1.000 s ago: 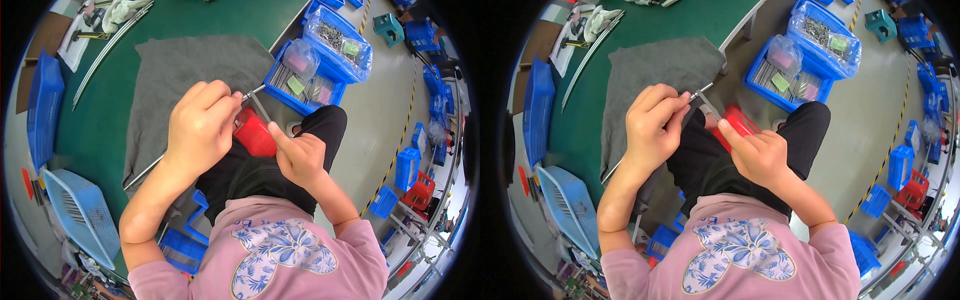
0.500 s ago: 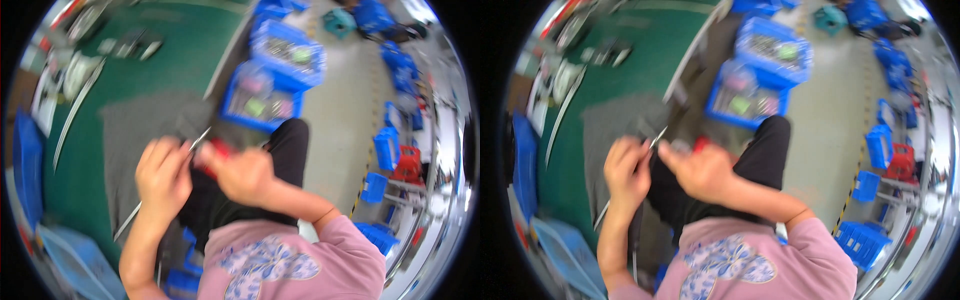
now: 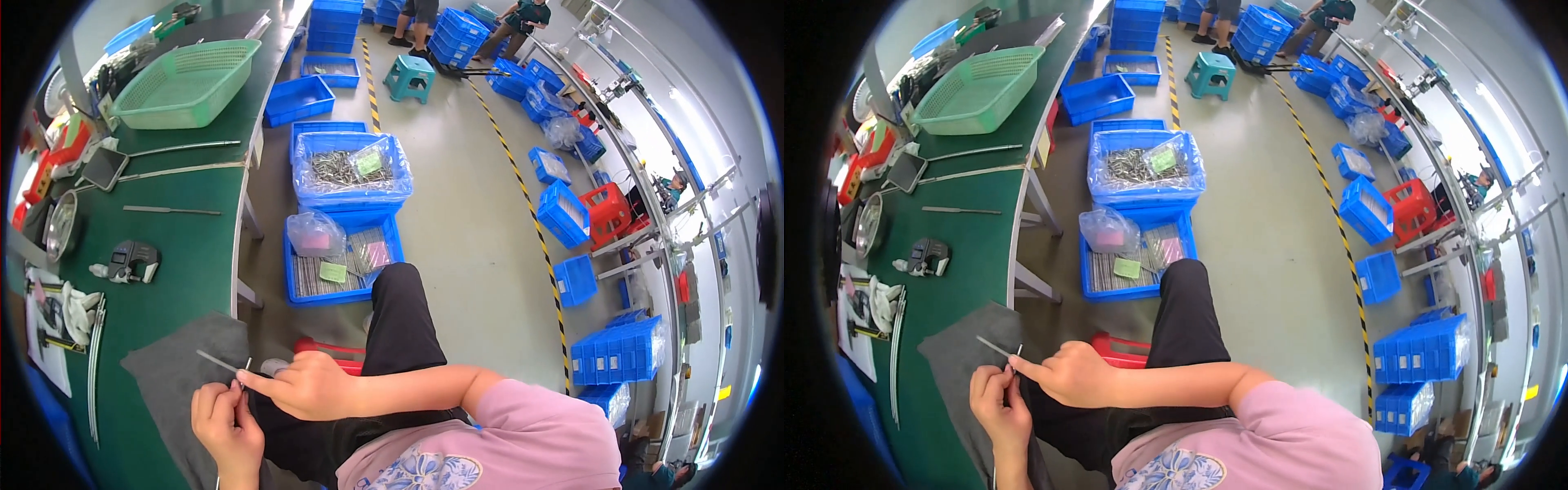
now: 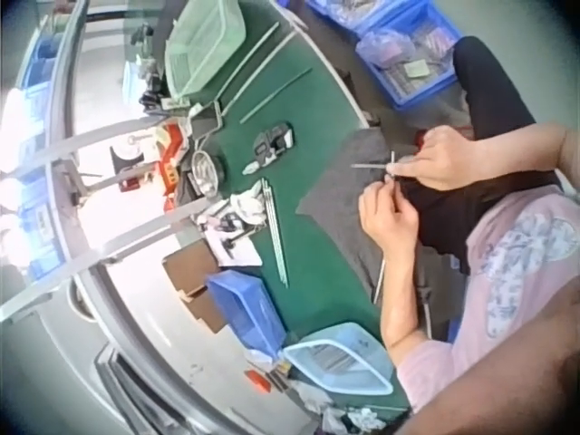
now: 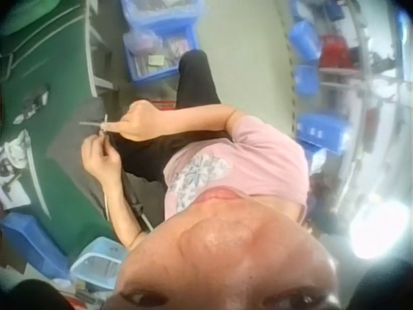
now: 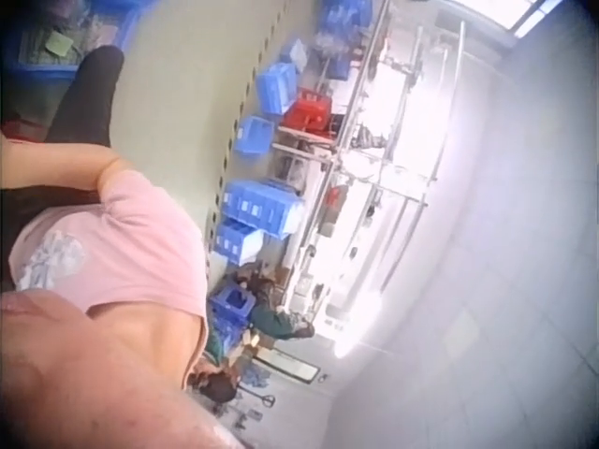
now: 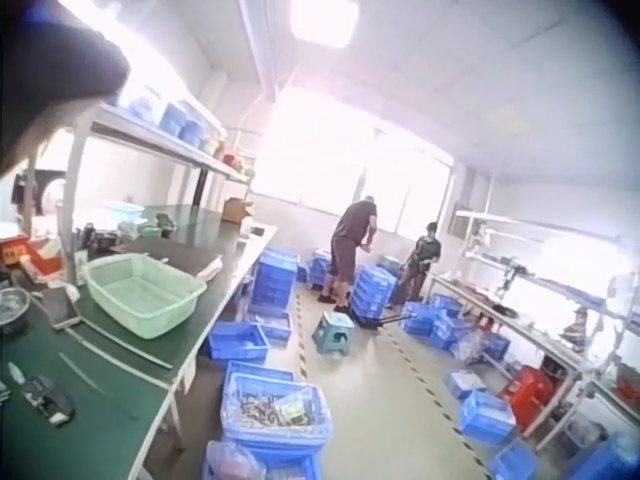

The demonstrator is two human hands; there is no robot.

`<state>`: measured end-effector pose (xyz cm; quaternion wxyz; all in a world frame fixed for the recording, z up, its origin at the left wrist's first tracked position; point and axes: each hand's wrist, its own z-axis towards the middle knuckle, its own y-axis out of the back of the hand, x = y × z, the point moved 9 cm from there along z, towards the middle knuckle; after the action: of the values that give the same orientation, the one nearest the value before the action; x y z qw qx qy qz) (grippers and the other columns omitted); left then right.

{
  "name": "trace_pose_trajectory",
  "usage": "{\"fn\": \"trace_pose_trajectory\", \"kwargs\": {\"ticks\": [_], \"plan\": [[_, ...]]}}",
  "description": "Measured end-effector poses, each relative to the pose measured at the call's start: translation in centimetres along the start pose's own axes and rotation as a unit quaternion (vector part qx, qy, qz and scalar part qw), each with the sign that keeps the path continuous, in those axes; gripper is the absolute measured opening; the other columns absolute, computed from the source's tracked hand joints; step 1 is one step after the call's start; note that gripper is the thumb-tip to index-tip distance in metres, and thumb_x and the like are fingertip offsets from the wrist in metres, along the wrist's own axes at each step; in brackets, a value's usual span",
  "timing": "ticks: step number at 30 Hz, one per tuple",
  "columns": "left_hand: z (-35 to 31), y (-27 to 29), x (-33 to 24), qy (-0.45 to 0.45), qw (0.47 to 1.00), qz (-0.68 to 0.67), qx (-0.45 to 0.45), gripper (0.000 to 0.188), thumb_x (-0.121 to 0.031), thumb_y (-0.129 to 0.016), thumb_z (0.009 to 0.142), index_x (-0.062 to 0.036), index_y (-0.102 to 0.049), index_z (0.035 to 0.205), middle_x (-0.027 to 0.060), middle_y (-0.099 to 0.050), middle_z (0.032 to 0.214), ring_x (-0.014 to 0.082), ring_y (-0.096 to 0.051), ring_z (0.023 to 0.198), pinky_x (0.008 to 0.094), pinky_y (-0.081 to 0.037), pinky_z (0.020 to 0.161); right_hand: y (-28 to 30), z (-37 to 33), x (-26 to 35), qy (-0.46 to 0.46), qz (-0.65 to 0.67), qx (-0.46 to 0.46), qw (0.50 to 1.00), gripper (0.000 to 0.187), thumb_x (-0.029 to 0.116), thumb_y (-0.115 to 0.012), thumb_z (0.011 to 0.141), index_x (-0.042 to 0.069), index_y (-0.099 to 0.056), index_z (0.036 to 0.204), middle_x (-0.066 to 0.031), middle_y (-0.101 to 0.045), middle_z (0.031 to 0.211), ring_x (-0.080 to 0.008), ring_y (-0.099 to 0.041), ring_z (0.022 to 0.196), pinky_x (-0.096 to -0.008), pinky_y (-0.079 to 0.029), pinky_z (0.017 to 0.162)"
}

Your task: Manually filing the ends of thin metal rods to smooth or shape them at a factory workbench.

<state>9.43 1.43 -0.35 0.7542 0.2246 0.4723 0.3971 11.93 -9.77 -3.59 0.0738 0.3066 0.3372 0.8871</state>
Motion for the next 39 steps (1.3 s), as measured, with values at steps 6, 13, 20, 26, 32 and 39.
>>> {"fn": "trace_pose_trajectory", "kwargs": {"ticks": [6, 13, 20, 26, 32, 39], "plan": [[0.4, -0.3, -0.1, -0.005, 1.0, -0.02, -0.007, 0.013, 0.01, -0.065, 0.068, 0.0008, -0.057, 0.073, 0.0103, -0.054, 0.073, 0.0291, -0.05, 0.065, 0.0371, -0.039, 0.057, 1.0, -3.8, -0.9, 0.006, -0.021, -0.019, 1.0, 0.056, 0.003, -0.064, 0.066, 0.01, -0.064, 0.121, 0.0013, -0.054, 0.058, -0.0157, -0.048, 0.045, -0.0282, -0.039, 0.047], [0.3, -0.3, 0.2, 0.003, 1.0, -0.027, -0.003, 0.013, 0.01, -0.064, 0.068, 0.0008, -0.058, 0.074, 0.0107, -0.054, 0.074, 0.0292, -0.05, 0.065, 0.0371, -0.039, 0.056, 0.9, -4.4, -1.0, -0.012, -0.018, 0.004, 1.0, 0.054, 0.001, -0.063, 0.067, 0.01, -0.065, 0.12, -0.0003, -0.058, 0.065, -0.0155, -0.054, 0.049, -0.0279, -0.043, 0.05], [0.1, -0.2, 0.0, 0.003, 1.0, -0.025, -0.004, 0.013, 0.009, -0.065, 0.067, 0.0009, -0.057, 0.073, 0.0106, -0.054, 0.073, 0.0296, -0.051, 0.065, 0.0376, -0.041, 0.057, 0.7, -1.5, -0.1, -0.002, -0.009, -0.005, 1.0, 0.055, 0.005, -0.065, 0.069, 0.01, -0.062, 0.124, 0.0018, -0.053, 0.059, -0.0159, -0.049, 0.046, -0.029, -0.039, 0.047], [-0.3, 0.2, -0.2, 0.001, 1.0, -0.014, 0.008, 0.013, 0.009, -0.065, 0.067, 0.0001, -0.057, 0.073, 0.0112, -0.054, 0.073, 0.03, -0.051, 0.065, 0.0381, -0.041, 0.057, 0.3, -0.9, 0.4, 0.013, -0.007, -0.014, 1.0, 0.054, 0.005, -0.064, 0.072, 0.01, -0.06, 0.125, 0.0019, -0.049, 0.056, -0.0146, -0.05, 0.047, -0.0295, -0.038, 0.046], [1.4, -0.4, -0.7, -0.04, 0.999, -0.027, -0.009, 0.013, 0.008, -0.068, 0.069, 0.0013, -0.062, 0.079, 0.0114, -0.056, 0.075, 0.0293, -0.054, 0.065, 0.0378, -0.044, 0.057, 2.1, -4.0, -0.7, 0.012, -0.057, -0.021, 0.998, 0.052, 0.005, -0.065, 0.068, 0.007, -0.064, 0.119, 0.0017, -0.045, 0.05, -0.0153, -0.046, 0.04, -0.0315, -0.036, 0.041], [1.2, 0.0, -0.3, 0.004, 1.0, -0.03, -0.003, 0.013, 0.007, -0.068, 0.067, -0.0003, -0.06, 0.074, 0.008, -0.054, 0.073, 0.0268, -0.052, 0.063, 0.0365, -0.043, 0.055, 1.2, -2.6, -0.8, 0.054, 0.009, -0.035, 0.998, 0.048, -0.005, -0.065, 0.067, -0.001, -0.066, 0.115, -0.0009, -0.046, 0.051, -0.0155, -0.044, 0.04, -0.0297, -0.033, 0.042]]}}
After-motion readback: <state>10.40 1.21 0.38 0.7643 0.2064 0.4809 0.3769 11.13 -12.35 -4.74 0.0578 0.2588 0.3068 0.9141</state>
